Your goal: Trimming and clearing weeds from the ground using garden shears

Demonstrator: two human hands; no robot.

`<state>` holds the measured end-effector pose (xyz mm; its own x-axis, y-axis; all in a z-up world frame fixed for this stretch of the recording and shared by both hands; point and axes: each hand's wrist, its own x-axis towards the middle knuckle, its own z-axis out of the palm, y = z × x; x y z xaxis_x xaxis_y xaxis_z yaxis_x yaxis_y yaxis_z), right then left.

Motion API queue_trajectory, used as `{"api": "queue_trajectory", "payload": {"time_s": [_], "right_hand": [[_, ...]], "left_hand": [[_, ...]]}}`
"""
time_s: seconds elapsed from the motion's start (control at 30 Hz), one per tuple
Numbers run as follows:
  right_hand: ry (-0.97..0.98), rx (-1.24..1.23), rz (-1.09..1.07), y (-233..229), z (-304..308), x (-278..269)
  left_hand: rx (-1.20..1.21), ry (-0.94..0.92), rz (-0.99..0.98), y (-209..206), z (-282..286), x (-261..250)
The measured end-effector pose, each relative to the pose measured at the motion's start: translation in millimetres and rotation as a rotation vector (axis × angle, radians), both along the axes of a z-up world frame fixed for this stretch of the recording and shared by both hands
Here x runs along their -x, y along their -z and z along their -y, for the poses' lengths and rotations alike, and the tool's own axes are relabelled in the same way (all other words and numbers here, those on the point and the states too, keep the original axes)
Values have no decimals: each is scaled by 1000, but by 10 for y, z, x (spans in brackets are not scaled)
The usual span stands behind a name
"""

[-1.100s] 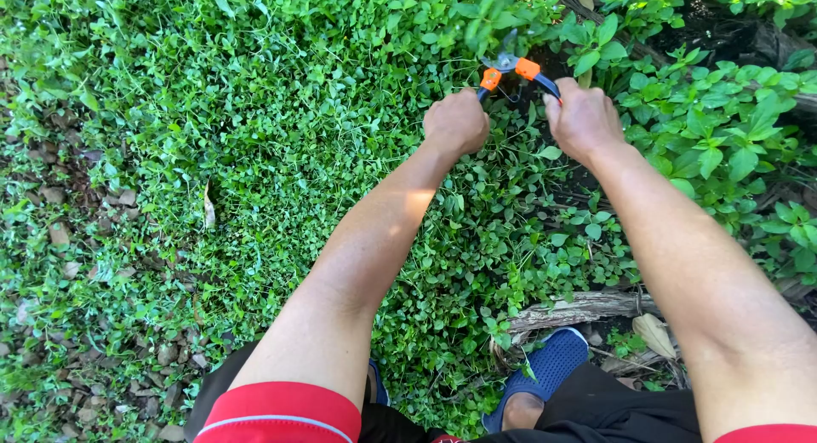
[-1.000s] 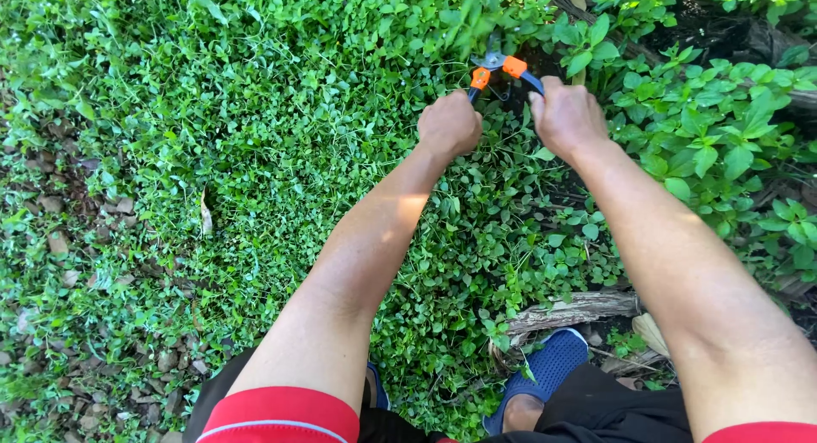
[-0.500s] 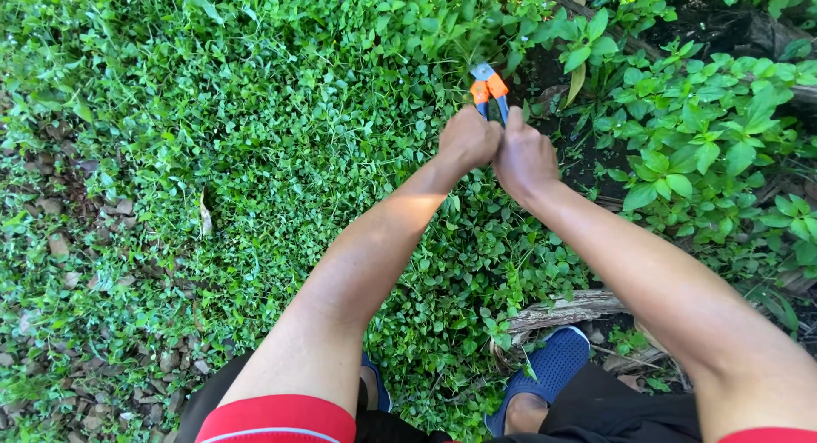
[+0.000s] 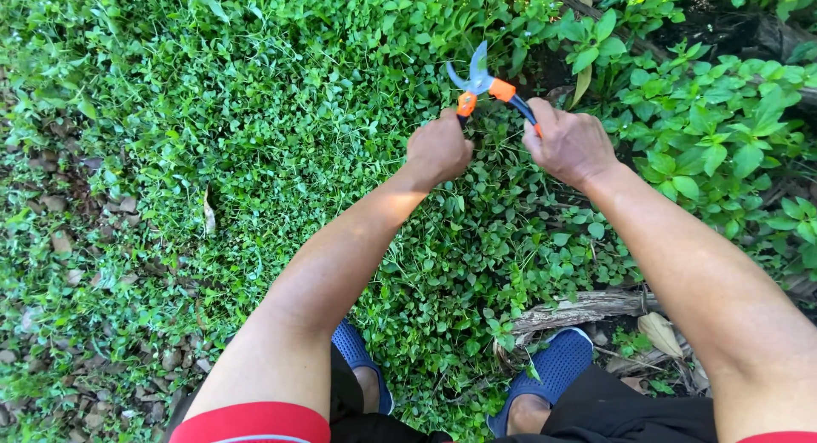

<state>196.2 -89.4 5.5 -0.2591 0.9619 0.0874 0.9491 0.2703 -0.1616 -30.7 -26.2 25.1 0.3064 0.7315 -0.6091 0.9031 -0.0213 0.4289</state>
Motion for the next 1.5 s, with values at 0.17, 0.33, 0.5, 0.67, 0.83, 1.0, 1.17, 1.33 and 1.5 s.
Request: {"api": "queue_trajectory", "payload": {"time_s": [0.17, 0.33, 0.5, 0.67, 0.83, 1.0, 1.17, 1.33, 1.5], "right_hand": [[18, 197, -114, -23, -173, 176], [130, 356, -134, 12, -492, 153], [212, 415, -86, 300, -656, 200], [239, 442, -130, 99, -572, 580], [293, 318, -137, 196, -343, 948], [351, 298, -155, 31, 88, 1039], [297, 357, -66, 4, 407, 409], [305, 380, 14, 142, 303, -246], [439, 535, -140, -14, 24, -352]], "left_hand": [[61, -21, -4, 295, -81, 217], [24, -99, -69, 413, -340, 149], [43, -136, -84, 779, -422, 131], [90, -274, -40, 383, -378, 5], [70, -332, 89, 224, -214, -81], [130, -269, 90, -266, 78, -288], [109, -118, 143, -11, 315, -375], [51, 31, 91, 166, 101, -524], [-112, 115, -39, 401, -133, -648]]}}
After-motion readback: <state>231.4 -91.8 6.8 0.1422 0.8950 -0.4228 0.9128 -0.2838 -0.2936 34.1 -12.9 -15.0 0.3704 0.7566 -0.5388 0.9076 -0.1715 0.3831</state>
